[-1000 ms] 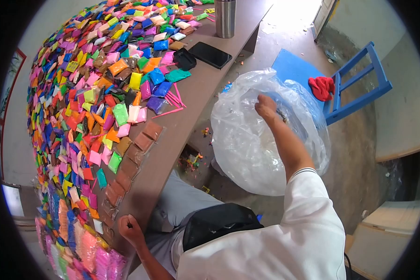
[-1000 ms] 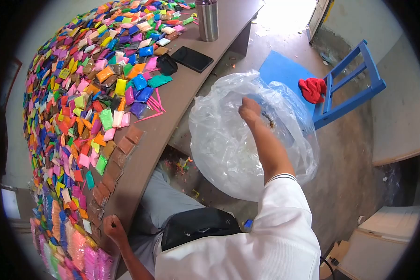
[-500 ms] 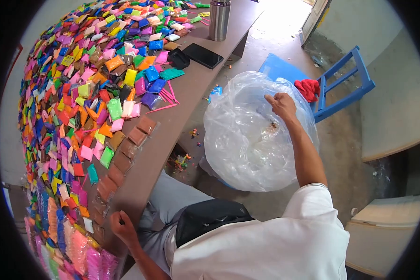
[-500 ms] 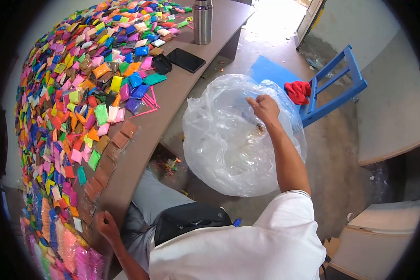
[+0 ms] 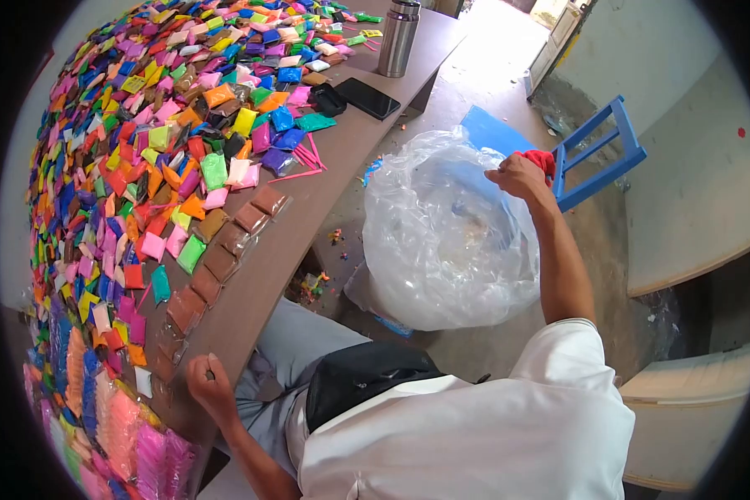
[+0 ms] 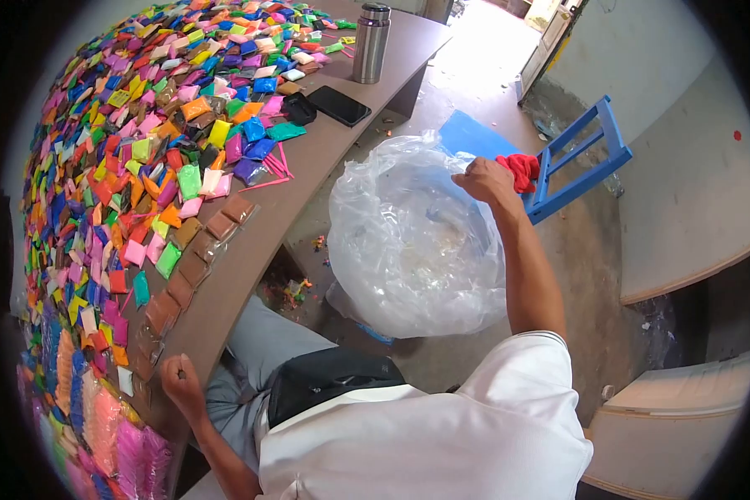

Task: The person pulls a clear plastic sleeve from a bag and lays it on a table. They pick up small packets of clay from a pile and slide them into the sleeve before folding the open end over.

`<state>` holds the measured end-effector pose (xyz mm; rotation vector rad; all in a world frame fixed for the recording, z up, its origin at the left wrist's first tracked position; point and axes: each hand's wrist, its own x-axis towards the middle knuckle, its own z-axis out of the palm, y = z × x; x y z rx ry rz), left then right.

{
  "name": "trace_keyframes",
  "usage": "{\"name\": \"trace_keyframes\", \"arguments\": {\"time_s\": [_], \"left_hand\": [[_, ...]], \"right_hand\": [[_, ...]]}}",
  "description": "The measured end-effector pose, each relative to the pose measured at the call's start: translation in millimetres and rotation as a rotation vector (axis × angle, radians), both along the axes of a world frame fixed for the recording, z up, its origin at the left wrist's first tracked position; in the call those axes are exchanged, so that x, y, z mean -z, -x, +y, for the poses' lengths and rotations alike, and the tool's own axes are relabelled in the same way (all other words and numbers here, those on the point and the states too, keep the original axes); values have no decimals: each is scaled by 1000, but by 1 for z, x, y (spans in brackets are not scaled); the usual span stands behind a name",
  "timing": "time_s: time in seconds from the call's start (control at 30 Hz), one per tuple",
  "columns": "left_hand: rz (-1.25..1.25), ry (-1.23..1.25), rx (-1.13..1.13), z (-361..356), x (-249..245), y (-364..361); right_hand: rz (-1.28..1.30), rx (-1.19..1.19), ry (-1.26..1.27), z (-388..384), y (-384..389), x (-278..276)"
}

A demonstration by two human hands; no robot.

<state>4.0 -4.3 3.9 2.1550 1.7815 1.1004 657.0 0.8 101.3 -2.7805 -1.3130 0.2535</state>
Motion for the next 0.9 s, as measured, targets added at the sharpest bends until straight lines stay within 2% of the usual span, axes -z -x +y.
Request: {"name": "trace_keyframes", "arguments": {"time_s": [0.07,0.17,0.3,0.47,0.57,0.73,0.83,0.9], "left_hand": [[-25,-8,-4,0,0,-5],[-14,-12,8,1,2,-2],[-54,30,-28,1,4,-2],[-94,50,-38,-1,2,1],[-153,75,-39,-2,-2,2],[-225,78,-9,-1,3,9],[-237,44,1,-4,-2,6],[-248,32,8,-4,-7,4]], "right_hand": [[-41,-63,-61,-4,3,-24],[37,-79,-186,-3,15,-70],[504,-194,-617,-8,23,-103],[682,-274,-775,-1,60,-141],[1053,-407,-949,2,95,-151],[1272,-626,-884,12,120,-144],[1241,-668,-938,18,153,-136],[1055,-706,-971,21,175,-122]]}}
